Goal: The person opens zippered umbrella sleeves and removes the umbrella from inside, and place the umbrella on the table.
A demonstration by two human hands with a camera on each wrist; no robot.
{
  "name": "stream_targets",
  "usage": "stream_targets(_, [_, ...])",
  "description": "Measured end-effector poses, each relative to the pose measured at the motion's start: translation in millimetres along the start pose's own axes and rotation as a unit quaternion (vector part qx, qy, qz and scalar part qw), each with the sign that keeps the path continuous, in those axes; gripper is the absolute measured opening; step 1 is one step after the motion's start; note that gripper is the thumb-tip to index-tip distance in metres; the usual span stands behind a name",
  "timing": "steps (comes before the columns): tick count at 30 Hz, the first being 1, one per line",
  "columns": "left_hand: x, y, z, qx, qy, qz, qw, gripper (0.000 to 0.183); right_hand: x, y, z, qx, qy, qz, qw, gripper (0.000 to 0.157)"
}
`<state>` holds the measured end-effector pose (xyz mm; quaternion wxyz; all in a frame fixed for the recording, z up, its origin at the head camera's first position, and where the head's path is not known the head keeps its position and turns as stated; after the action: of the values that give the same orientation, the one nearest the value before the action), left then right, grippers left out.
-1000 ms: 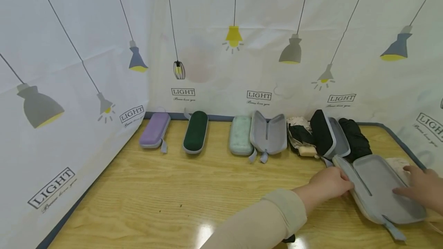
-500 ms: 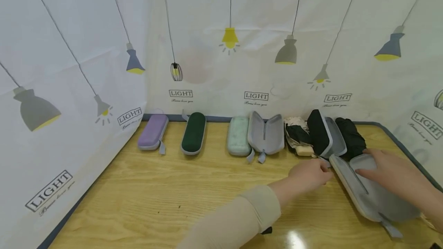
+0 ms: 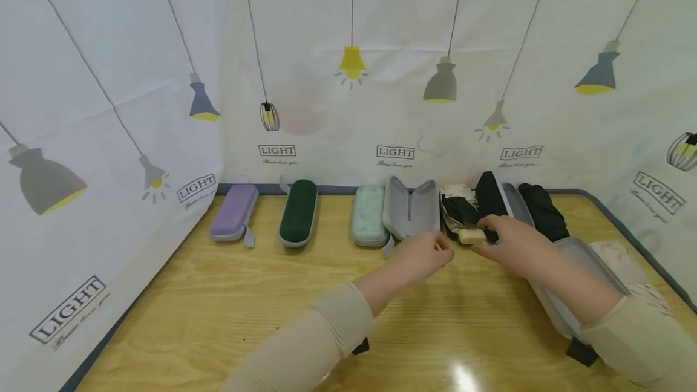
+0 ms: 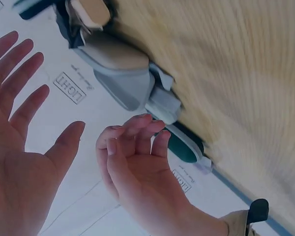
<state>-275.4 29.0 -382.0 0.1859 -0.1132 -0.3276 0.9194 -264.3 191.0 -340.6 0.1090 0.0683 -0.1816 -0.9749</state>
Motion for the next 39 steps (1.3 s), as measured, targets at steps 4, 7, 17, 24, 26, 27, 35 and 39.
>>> stream_targets(4, [-5.6, 18.2, 18.3, 0.015, -0.011, -0.001, 0.9998, 0.014, 14.0, 16.8, -7.7, 0.030, -0.002, 0.010, 1.000, 0.066])
stream_targets(7, [-12.5, 34.3, 31.2, 0.028, -0.018, -0.002, 0.9994, 0.014, 25.0, 29.4, -15.9, 0.042, 0.002, 0.013, 0.999, 0.063])
stream_targets(17, [-19.1, 85.7, 71.6, 0.110, -0.043, 0.023, 0.9928, 0.014, 57.1, 63.5, -44.3, 0.066, 0.028, -0.023, 0.997, 0.053])
stream_targets(24, [1.8, 105.3, 83.2, 0.182, -0.056, -0.016, 0.9816, 0.031, 71.9, 82.0, -68.1, 0.075, 0.063, -0.041, 0.994, 0.045])
stream_targets(26, [8.4, 108.8, 82.0, 0.216, -0.050, -0.030, 0.9747, 0.036, 75.1, 84.5, -73.5, 0.083, 0.070, -0.046, 0.993, 0.044])
stream_targets(27, [11.4, 110.1, 81.0, 0.239, -0.043, -0.036, 0.9695, 0.039, 76.5, 85.7, -75.3, 0.088, 0.071, -0.044, 0.993, 0.043])
stream_targets(35, [21.7, 121.1, 63.6, 0.367, 0.051, -0.090, 0.9246, 0.072, 83.1, 86.5, -84.9, 0.107, 0.057, -0.033, 0.992, 0.042])
stream_targets(39, [19.2, 123.9, 57.9, 0.372, 0.062, -0.110, 0.9194, 0.067, 83.9, 83.7, -89.2, 0.101, 0.043, -0.030, 0.993, 0.040])
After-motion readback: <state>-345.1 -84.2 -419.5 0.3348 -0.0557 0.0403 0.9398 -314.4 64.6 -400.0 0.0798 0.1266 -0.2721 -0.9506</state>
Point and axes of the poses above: each hand's wrist, its own x-axis towards the middle knuckle, its own z-axis out of the back of the hand, y = z × x, the point moved 4 cm from there along x, towards the middle knuckle, and after that the axes turned 4 degrees about -z, right-handed, at the moved point
